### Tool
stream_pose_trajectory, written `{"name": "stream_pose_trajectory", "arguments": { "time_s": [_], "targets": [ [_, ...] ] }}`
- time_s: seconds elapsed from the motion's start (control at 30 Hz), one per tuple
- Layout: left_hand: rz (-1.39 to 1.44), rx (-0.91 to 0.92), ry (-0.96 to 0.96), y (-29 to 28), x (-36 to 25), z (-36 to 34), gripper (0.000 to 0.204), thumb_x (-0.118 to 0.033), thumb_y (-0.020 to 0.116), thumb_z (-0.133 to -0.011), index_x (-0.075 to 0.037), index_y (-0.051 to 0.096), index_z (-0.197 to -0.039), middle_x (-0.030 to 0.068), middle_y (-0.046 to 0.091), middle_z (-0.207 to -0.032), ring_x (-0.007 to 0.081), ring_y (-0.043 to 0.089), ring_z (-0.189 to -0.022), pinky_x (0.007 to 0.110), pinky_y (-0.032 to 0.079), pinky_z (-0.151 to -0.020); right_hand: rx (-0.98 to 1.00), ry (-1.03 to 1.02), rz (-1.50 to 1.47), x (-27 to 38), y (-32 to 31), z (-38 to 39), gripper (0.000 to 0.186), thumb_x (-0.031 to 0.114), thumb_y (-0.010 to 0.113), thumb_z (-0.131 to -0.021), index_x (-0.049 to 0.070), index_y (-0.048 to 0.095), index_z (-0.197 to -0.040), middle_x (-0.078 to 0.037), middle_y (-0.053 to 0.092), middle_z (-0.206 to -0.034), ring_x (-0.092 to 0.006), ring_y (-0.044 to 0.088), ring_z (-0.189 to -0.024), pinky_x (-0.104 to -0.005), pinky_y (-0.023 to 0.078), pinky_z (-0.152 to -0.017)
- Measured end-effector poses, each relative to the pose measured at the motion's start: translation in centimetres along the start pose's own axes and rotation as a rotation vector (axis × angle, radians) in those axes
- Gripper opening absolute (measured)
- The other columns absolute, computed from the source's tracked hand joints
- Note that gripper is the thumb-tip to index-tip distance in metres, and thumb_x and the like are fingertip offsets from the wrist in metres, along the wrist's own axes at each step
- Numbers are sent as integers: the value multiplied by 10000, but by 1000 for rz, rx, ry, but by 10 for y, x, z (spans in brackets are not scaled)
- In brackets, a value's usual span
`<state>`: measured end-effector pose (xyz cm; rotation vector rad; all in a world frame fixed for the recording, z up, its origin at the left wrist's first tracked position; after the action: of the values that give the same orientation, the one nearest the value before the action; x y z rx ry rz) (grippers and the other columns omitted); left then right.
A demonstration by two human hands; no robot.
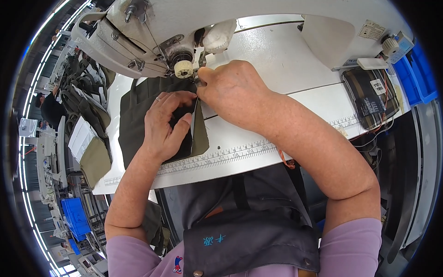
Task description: Sewing various components of fabric bags using an industrial sewing machine.
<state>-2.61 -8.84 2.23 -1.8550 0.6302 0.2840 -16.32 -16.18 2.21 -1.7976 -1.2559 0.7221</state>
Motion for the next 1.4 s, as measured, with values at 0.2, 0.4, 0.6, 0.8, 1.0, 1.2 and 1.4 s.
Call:
{"name": "stream_pose_trajectory", "arguments": {
  "time_s": [0.2, 0.4, 0.6, 0.8, 1.0, 1.2, 1.4],
  "targets": [
    [-311, 122, 219, 1, -11, 5, 603, -547, 682, -856, -33, 701, -1172, 109, 676, -1222, 339, 626, -1116, 493, 473, -1014, -18, -11, 10, 0, 1, 1, 92, 141, 689, -747, 86, 727, -810, -54, 635, -855, -227, 706, -699, -373, 550, -600],
    [-227, 245, 179, 5, -2, 14, 745, -612, 701, -829, -55, 637, -1319, 124, 575, -1429, 312, 464, -1435, 623, 235, -1218, -31, -8, 1, 1, -1, 1, 92, 141, 694, -751, 89, 732, -816, -53, 639, -852, -226, 710, -707, -368, 554, -610],
    [-371, 380, 150, 3, -23, 17, 781, -532, 682, -841, -55, 539, -1443, 146, 500, -1528, 336, 412, -1477, 613, 128, -1249, -29, 23, -22, -3, 1, 4, 91, 139, 696, -747, 86, 729, -814, -52, 639, -848, -230, 713, -722, -374, 557, -618],
    [-467, 387, 186, 12, -24, 37, 644, -351, 623, -934, -27, 495, -1476, 135, 476, -1544, 291, 390, -1492, 645, 128, -1241, -38, 27, -43, -3, 3, 3, 92, 146, 691, -749, 86, 727, -808, -56, 635, -843, -244, 713, -730, -384, 557, -617],
    [-421, 406, 92, 6, -37, 34, 666, -168, 651, -828, -19, 513, -1462, 124, 497, -1532, 267, 410, -1481, 631, 130, -1249, -50, 39, -77, -6, 3, 5, 72, 148, 686, -744, 86, 707, -774, -62, 624, -822, -257, 709, -724, -395, 552, -606],
    [-451, 316, 42, 9, -36, 35, 667, 9, 549, -798, -10, 514, -1464, 150, 548, -1491, 287, 493, -1425, 603, 147, -1260, -48, 35, -69, -4, 6, 5, 66, 147, 689, -740, 93, 703, -775, -60, 618, -809, -253, 707, -717, -396, 545, -588],
    [-629, 367, 124, 5, -48, 36, 552, -23, 509, -901, 63, 494, -1446, 206, 589, -1415, 299, 571, -1351, 635, 174, -1241, -46, 40, -89, -7, 8, 5, 59, 145, 690, -736, 93, 688, -763, -51, 611, -806, -244, 703, -713, -389, 542, -577]
  ]
}}
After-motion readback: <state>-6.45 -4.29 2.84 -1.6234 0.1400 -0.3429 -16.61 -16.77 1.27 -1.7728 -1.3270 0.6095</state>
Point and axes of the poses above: each hand's wrist, its own z-axis away from the middle knuckle, its own y-axis out of the palm, x = y × z, the point moved 6 cm from there along -z, towards the middle knuckle
